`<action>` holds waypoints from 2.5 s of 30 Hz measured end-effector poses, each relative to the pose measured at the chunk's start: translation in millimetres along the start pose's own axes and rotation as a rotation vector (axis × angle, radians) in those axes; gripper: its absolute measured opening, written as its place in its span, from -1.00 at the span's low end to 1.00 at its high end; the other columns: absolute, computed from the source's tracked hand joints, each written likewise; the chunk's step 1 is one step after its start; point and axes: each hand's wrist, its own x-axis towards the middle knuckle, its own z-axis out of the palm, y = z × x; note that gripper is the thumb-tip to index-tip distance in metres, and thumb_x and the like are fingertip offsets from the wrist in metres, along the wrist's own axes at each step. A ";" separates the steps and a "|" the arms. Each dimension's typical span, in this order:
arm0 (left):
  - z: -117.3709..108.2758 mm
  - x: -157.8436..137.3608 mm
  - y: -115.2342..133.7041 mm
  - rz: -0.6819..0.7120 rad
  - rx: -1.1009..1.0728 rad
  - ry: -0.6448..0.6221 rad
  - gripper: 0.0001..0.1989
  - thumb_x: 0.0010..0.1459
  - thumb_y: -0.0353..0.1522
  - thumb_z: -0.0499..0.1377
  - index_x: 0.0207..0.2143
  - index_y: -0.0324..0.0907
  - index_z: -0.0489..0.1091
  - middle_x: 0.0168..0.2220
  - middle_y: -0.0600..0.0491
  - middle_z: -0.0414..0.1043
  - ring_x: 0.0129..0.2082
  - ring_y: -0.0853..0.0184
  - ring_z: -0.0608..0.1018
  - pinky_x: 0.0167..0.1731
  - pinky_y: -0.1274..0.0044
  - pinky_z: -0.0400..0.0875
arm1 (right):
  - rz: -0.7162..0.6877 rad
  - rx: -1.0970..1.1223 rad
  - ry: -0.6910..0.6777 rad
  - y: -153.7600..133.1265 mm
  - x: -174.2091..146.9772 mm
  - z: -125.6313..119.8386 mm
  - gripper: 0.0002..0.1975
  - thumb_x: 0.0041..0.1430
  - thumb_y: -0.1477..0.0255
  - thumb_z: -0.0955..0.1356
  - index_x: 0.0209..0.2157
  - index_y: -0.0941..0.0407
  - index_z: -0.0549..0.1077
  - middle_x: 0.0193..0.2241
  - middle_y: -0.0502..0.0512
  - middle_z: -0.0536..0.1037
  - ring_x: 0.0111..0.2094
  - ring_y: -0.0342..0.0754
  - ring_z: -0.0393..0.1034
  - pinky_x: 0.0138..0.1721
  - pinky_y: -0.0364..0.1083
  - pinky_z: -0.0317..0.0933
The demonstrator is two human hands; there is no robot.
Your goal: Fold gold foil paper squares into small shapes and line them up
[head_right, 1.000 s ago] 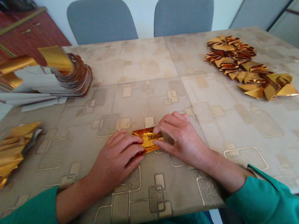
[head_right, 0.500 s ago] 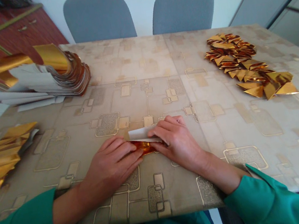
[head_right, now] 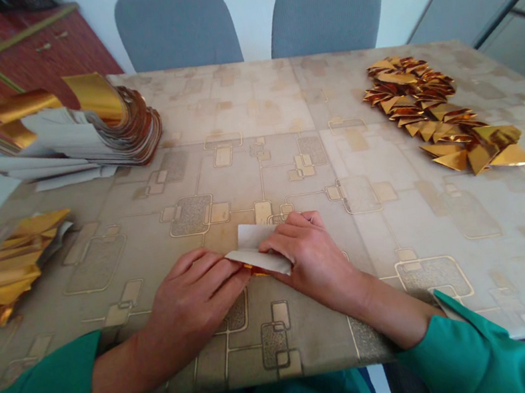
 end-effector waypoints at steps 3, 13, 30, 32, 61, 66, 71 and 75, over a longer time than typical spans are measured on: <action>1.8 0.8 -1.3 0.004 0.003 0.003 -0.75 0.38 -0.46 0.00 -0.20 -0.22 0.48 -0.29 0.01 0.47 -0.28 0.25 0.42 -0.20 0.36 0.31 | -0.025 -0.024 0.012 0.4 -0.1 0.7 -0.80 0.29 0.28 0.38 -0.38 0.07 0.53 -0.44 -0.04 0.54 -0.33 -0.09 0.28 -0.18 -0.02 -0.07; 8.1 0.5 -0.9 -0.008 0.005 0.017 -0.86 0.33 -0.43 0.11 -0.17 -0.23 0.46 -0.33 0.04 0.43 -0.29 0.24 0.38 -0.17 0.34 0.31 | -0.154 -0.147 -0.004 3.4 -4.9 -8.6 -0.83 0.35 0.39 0.32 -0.25 0.09 0.57 -0.41 0.03 0.52 -0.27 -0.05 0.26 -0.10 0.02 -0.05; -5.3 3.9 -7.5 0.007 -0.159 0.049 -0.67 0.38 -0.28 0.02 0.01 -0.32 0.41 -0.06 -0.12 0.47 -0.10 0.15 0.45 0.00 0.25 0.33 | -0.323 -0.279 0.009 3.8 -6.0 -14.0 -0.73 0.42 0.41 0.22 -0.19 0.15 0.55 -0.37 0.08 0.55 -0.25 -0.04 0.28 -0.03 0.06 0.03; 0.5 3.6 -4.1 0.042 -0.165 -0.005 -0.60 0.40 -0.21 -0.01 0.02 -0.34 0.40 -0.07 -0.12 0.47 -0.10 0.14 0.45 0.04 0.25 0.31 | -0.321 -0.283 -0.018 2.6 -6.1 -15.2 -0.70 0.42 0.40 0.20 -0.17 0.16 0.55 -0.36 0.09 0.55 -0.24 -0.03 0.28 -0.03 0.07 0.04; 9.8 -3.7 -2.0 0.042 -0.066 -0.066 -0.73 0.35 -0.29 0.10 -0.01 -0.25 0.40 -0.04 -0.06 0.48 -0.08 0.19 0.47 0.11 0.24 0.24 | -0.292 -0.173 -0.170 24.0 -9.9 -49.1 -0.76 0.29 0.56 0.27 -0.23 0.05 0.57 -0.42 0.03 0.55 -0.26 -0.03 0.28 -0.08 0.05 0.04; 9.2 0.5 3.7 0.049 -0.083 -0.044 -0.65 0.34 -0.22 0.09 -0.01 -0.31 0.40 -0.12 -0.10 0.47 -0.12 0.16 0.46 0.06 0.25 0.31 | -0.126 -0.082 0.068 25.7 -2.5 -28.6 -0.70 0.32 0.51 0.26 0.05 0.17 0.46 -0.18 0.17 0.57 -0.20 -0.01 0.30 -0.13 0.00 0.18; 10.8 5.4 3.7 0.048 -0.111 -0.020 -0.69 0.34 -0.25 0.09 -0.05 -0.30 0.42 -0.18 -0.07 0.46 -0.13 0.15 0.45 0.07 0.23 0.31 | -0.026 -0.145 0.026 26.2 6.0 -6.8 -0.62 0.26 0.41 0.36 0.10 0.15 0.41 -0.11 0.20 0.54 -0.10 0.07 0.31 -0.07 0.08 0.17; 12.2 4.8 2.3 0.046 -0.117 -0.013 -0.71 0.34 -0.26 0.08 -0.05 -0.28 0.42 -0.16 -0.08 0.46 -0.10 0.16 0.44 0.10 0.21 0.29 | -0.010 -0.106 0.065 25.7 13.8 -3.8 -0.55 0.23 0.43 0.37 0.16 0.12 0.37 0.05 0.24 0.46 0.02 0.10 0.27 -0.01 0.11 0.17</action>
